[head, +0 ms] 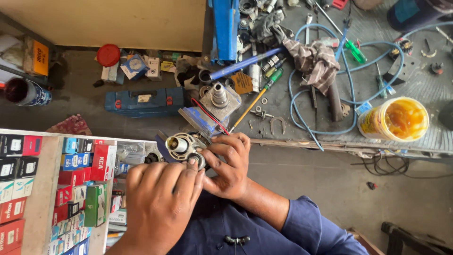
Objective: The person assembles a cylindrical mechanical component by inserting bearings and a shaft into a housing. They use a hammer to tap the parts into place and a cloth to wipe the assembly. The person handles the housing, bearings, shaft, hammer, and cloth throughout the process.
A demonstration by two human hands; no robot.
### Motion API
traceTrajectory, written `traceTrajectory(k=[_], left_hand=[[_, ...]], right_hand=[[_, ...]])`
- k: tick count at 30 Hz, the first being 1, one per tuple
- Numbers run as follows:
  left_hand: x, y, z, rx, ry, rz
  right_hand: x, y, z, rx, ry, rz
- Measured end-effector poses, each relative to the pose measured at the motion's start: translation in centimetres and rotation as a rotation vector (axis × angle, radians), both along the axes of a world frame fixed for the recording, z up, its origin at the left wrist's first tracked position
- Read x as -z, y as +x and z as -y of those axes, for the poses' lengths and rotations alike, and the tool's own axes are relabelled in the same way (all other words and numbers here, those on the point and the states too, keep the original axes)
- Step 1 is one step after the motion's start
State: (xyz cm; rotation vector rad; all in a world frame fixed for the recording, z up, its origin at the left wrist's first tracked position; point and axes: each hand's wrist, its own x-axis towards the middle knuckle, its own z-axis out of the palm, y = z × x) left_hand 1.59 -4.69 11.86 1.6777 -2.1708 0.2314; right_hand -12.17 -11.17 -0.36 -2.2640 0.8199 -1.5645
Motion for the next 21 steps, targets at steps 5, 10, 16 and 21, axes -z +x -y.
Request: traceTrajectory(k=[5,10,16,21], left_hand=[[0.5,0.2,-0.1,-0.009,-0.004,-0.054],[0.4,0.5,-0.4,-0.010,0.057,-0.053],[0.3,1.1,0.2,0.058,0.029,-0.085],[0.2,1.4,0.3,0.118,0.034,-0.097]], right_hand=[[0.1,0.3,0.3,0.003,-0.013,-0.003],[0.2,0.2,0.3,-0.017,-0.002,-0.033],[0.3,0.2,0.6,0.007,-0.039,-0.040],[0.7,0.2,0.5,-0.013,-0.030,-0.021]])
